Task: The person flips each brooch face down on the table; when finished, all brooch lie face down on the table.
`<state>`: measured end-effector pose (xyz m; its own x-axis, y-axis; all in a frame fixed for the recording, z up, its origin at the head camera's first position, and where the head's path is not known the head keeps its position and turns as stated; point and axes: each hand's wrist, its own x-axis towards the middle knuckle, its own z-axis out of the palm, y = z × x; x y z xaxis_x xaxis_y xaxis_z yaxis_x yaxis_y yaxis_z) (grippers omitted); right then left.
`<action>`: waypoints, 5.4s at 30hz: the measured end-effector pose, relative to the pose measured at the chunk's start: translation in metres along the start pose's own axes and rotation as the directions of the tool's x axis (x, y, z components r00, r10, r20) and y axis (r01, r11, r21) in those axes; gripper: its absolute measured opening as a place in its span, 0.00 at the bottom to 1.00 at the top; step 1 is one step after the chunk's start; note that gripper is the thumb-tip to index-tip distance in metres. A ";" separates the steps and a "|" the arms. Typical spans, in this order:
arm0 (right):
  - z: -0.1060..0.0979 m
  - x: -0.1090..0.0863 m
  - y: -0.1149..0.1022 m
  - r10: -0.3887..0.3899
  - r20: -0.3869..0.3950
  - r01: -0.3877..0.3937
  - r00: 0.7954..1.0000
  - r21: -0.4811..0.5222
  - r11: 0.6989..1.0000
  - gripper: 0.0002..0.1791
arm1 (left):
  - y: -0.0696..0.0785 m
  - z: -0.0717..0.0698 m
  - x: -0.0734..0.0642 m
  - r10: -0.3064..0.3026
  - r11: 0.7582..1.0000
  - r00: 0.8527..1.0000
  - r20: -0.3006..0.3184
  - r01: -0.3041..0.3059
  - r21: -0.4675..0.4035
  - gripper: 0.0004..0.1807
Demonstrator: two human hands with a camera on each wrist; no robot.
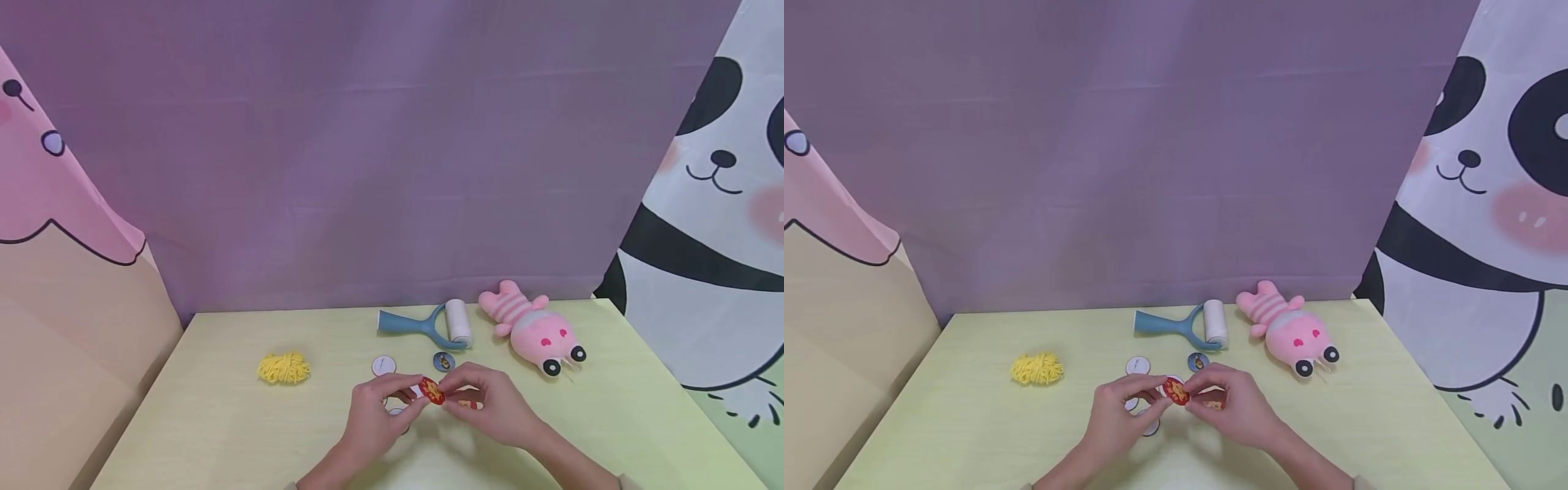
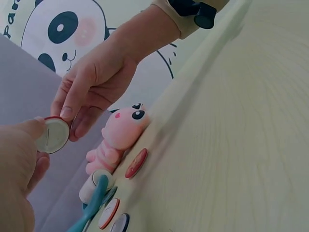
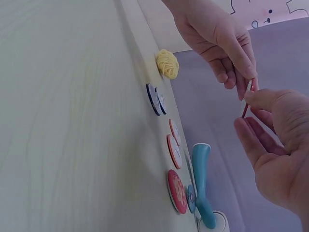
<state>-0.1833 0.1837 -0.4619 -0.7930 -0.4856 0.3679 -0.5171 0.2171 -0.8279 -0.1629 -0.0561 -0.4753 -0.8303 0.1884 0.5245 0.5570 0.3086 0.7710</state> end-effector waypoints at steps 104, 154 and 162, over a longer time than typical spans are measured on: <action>0.019 -0.026 0.014 -0.049 0.119 0.083 0.992 -0.300 0.950 0.15 | -0.015 0.028 -0.016 -0.140 0.834 0.904 0.403 -0.112 0.540 0.19; -0.038 -0.014 0.003 0.206 0.040 -0.139 0.978 -0.610 0.780 0.16 | 0.001 0.048 0.024 -0.158 0.863 0.905 0.394 -0.067 0.500 0.21; -0.032 -0.015 0.014 0.259 0.052 -0.179 0.965 -0.590 0.787 0.16 | -0.009 0.067 0.025 -0.218 0.859 0.902 0.372 -0.003 0.511 0.19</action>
<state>-0.1885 0.2214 -0.4653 -0.8818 -0.4565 0.1185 -0.4551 0.7573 -0.4683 -0.1898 0.0081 -0.4929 -0.8768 0.4494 0.1709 0.4728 0.7415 0.4761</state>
